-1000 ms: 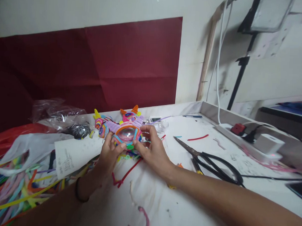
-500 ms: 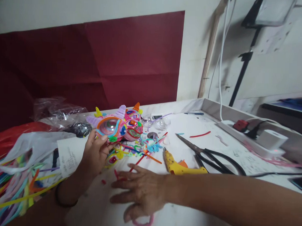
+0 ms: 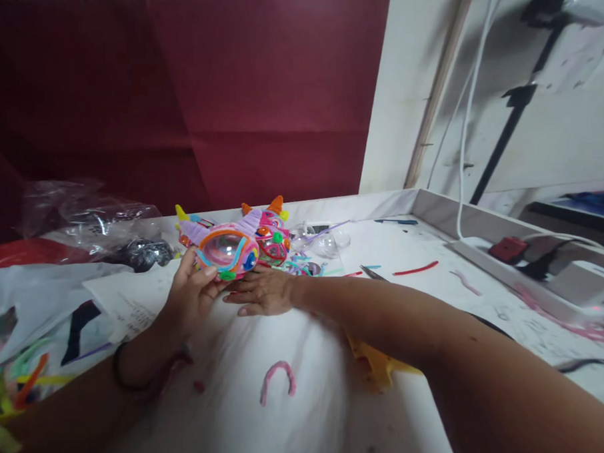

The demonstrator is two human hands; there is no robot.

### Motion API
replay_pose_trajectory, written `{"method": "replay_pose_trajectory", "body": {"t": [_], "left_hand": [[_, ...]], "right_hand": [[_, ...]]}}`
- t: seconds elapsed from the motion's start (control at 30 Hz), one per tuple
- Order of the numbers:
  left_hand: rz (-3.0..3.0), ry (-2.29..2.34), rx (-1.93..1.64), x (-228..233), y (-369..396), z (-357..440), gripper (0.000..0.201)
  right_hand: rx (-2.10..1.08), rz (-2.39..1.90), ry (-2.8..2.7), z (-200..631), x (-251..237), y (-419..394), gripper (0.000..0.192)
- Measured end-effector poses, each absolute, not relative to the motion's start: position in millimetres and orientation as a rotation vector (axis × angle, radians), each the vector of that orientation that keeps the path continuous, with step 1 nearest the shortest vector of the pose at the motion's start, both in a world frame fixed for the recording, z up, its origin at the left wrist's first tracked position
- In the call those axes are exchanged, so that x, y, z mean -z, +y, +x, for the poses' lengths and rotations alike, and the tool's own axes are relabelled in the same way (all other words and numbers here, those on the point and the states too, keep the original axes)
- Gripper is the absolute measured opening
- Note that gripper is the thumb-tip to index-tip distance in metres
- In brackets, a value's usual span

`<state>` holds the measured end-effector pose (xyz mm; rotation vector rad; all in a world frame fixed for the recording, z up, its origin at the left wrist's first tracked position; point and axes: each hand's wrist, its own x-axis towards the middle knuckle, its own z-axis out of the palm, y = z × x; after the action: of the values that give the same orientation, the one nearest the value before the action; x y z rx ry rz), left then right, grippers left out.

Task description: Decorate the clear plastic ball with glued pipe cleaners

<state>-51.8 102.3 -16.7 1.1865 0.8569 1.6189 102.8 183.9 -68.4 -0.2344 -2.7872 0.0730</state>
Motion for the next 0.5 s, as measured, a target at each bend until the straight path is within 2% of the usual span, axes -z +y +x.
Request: {"method": "replay_pose_trajectory", "body": {"t": [0.17,0.3,0.5], "left_hand": [[1.175,0.813,-1.639,22.4,116.3,-57.6,0.041],[1.15,0.762,-1.66,17.7,114.9,-56.8,0.035],[1.099,0.713,-1.717,4.7,107.6,-50.7,0.036]], "right_hand": [[-0.128,-0.325,-2.809,97.1,67.1,194.0,0.041],[-0.157,-0.325,-2.825,104.5,48.3,181.5,0.037],[-0.07,-0.129,-2.86,135.2,20.1,93.6,0.036]]}}
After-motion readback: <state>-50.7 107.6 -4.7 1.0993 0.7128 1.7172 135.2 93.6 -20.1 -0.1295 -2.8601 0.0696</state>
